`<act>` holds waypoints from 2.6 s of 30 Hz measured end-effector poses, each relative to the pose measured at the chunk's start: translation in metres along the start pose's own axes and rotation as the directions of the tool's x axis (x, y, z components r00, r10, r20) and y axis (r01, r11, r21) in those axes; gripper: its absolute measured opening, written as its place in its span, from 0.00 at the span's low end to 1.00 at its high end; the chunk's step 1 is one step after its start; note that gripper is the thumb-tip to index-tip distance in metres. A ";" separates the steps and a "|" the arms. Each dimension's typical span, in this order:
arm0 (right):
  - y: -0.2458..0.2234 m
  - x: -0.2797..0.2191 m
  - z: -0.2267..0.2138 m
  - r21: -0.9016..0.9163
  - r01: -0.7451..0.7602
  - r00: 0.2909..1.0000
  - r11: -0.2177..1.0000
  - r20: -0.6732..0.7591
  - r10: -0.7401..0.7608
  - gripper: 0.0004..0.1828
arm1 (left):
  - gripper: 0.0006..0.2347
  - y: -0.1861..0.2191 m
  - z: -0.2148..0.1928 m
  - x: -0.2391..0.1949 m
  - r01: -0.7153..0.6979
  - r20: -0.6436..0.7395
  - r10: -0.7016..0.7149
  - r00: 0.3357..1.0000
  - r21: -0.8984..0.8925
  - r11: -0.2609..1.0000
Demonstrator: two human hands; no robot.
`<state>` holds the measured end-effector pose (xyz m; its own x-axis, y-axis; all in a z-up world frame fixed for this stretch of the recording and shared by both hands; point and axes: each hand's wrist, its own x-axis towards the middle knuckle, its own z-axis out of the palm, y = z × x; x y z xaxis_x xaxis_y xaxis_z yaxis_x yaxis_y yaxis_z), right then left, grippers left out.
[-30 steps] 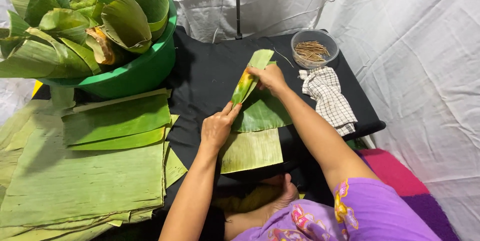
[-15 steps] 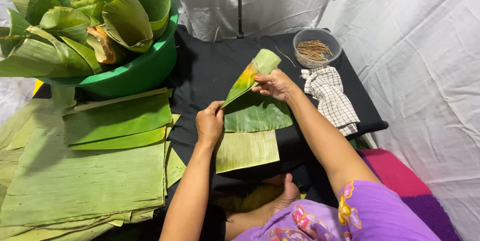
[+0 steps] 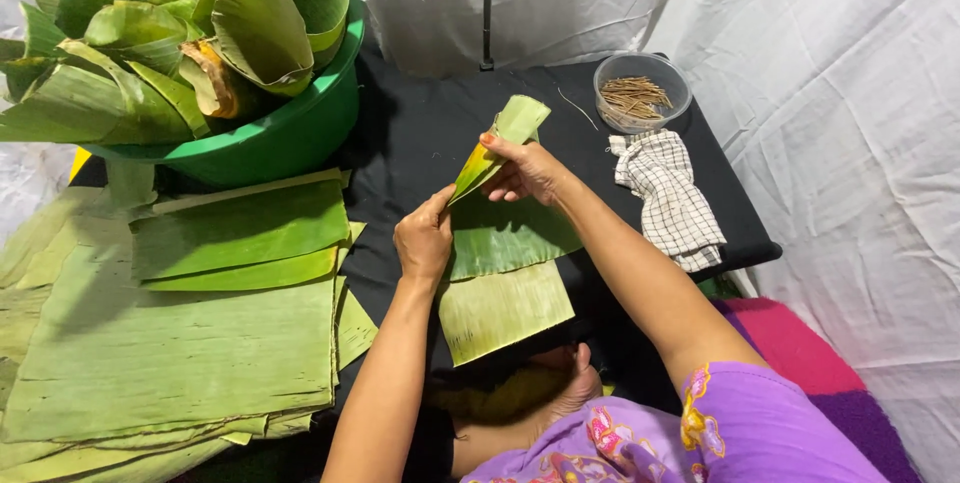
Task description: Cleaning banana leaves with a cloth and folding them into cones, which are then secured with small wooden sticks.
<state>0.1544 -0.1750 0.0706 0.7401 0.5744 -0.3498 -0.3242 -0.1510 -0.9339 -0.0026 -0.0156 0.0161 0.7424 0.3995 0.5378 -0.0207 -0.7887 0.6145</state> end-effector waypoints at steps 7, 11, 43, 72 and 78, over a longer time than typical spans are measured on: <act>-0.009 0.001 0.008 -0.106 0.062 0.995 0.992 -0.067 -0.069 0.36 | 0.13 0.000 0.003 0.000 0.042 -0.046 -0.037 0.998 0.097 0.994; -0.015 0.001 0.009 -0.121 0.033 0.999 0.992 -0.002 -0.033 0.21 | 0.11 -0.006 0.008 -0.001 0.122 0.001 -0.123 0.992 0.140 0.983; 0.077 0.028 -0.044 0.202 0.269 0.963 0.942 -0.030 -0.269 0.27 | 0.14 -0.040 0.022 0.014 0.667 0.536 -0.487 0.690 -0.731 0.140; 0.067 -0.048 -0.037 0.744 -0.022 0.997 0.667 -0.030 0.067 0.11 | 0.12 0.007 -0.009 0.011 0.411 0.254 -0.324 0.912 -0.599 0.687; 0.072 -0.024 -0.032 0.690 0.029 0.997 0.723 -0.074 0.031 0.03 | 0.14 0.007 -0.010 0.009 0.398 0.292 -0.272 0.917 -0.625 0.671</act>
<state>0.1316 -0.2253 0.0091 0.7716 0.5080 -0.3830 -0.6194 0.4628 -0.6341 -0.0028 -0.0130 0.0302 0.8820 0.4442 0.1573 -0.1367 -0.0783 0.9875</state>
